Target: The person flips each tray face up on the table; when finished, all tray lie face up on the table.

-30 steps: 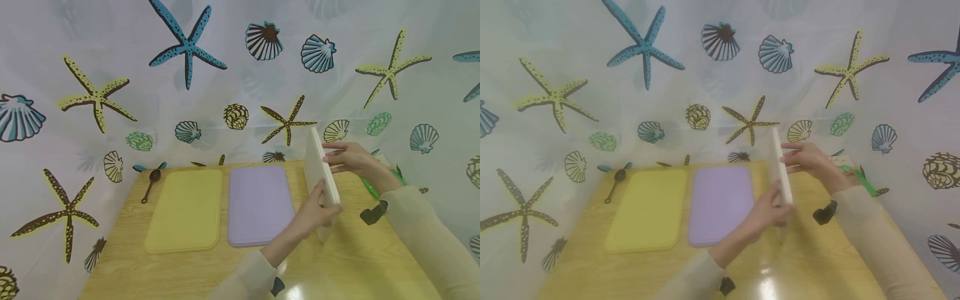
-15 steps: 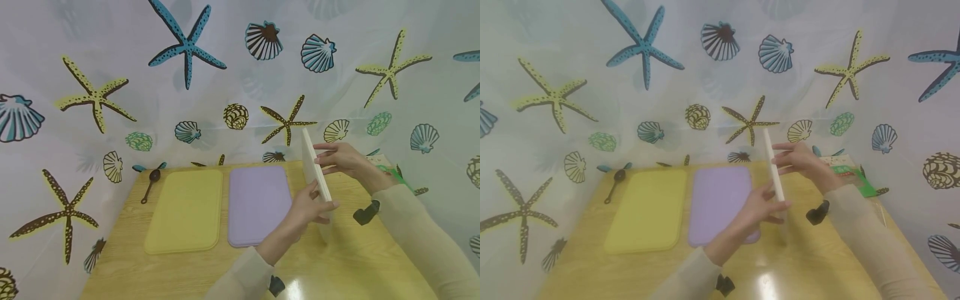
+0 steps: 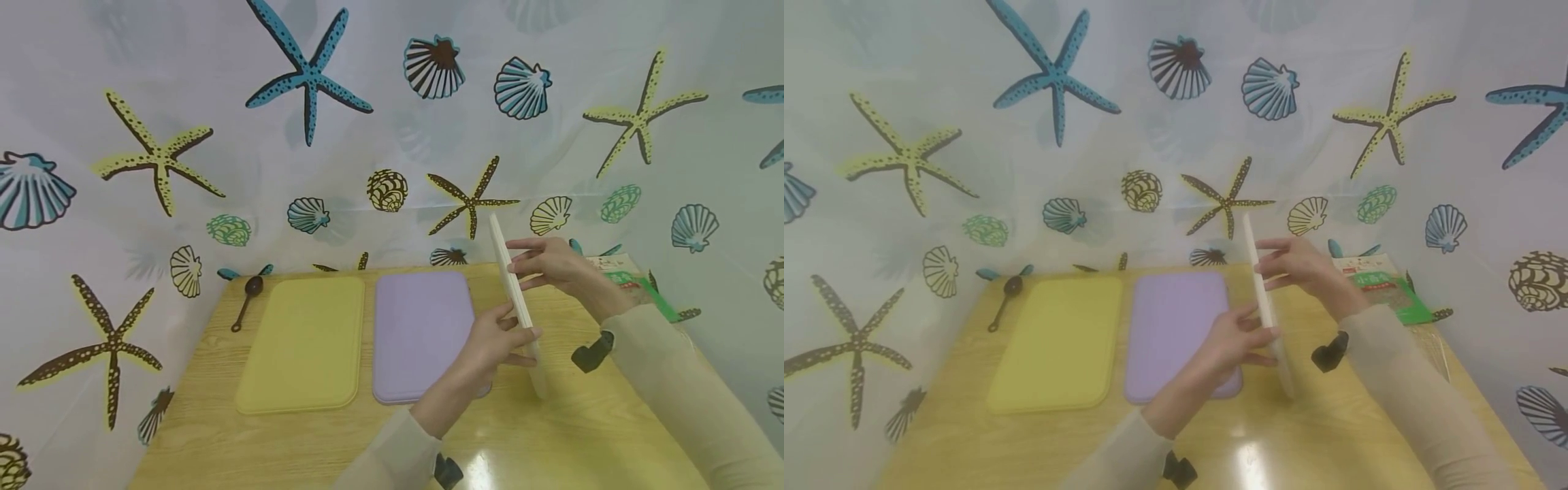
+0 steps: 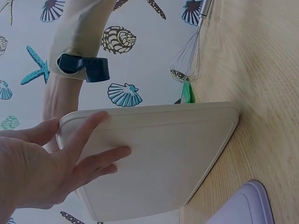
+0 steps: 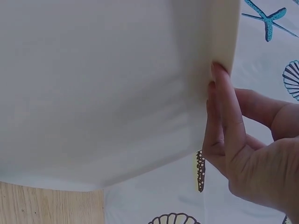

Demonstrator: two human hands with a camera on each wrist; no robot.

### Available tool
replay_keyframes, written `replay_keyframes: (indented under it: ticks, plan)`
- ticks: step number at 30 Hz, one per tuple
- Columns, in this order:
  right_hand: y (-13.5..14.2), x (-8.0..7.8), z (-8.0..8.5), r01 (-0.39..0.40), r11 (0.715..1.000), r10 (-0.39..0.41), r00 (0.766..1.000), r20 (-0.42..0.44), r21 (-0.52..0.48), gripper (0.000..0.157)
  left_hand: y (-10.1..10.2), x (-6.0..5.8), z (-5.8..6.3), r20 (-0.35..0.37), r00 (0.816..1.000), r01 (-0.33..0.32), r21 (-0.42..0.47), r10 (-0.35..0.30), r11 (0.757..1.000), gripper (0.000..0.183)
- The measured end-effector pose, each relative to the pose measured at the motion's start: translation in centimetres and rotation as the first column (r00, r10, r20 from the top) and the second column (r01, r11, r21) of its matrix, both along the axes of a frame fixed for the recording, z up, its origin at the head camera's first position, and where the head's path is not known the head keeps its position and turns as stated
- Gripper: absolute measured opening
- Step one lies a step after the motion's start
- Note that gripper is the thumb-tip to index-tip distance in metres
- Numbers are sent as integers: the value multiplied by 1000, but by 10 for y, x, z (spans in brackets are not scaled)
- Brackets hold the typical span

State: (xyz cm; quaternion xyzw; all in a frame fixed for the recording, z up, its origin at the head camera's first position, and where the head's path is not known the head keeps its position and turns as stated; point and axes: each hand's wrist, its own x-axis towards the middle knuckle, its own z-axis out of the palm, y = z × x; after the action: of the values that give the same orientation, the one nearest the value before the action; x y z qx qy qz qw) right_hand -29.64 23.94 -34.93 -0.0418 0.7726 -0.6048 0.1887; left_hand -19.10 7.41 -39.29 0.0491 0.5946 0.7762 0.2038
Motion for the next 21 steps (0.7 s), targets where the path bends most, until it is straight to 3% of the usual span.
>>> replay_keyframes:
  ticks: [21]
  plan:
    - [-10, 0, -13, 6, 1000, -6, 1000, 14, -7, 59, -7, 10, 0, 42, 998, -52, 45, 50, 998, 71]
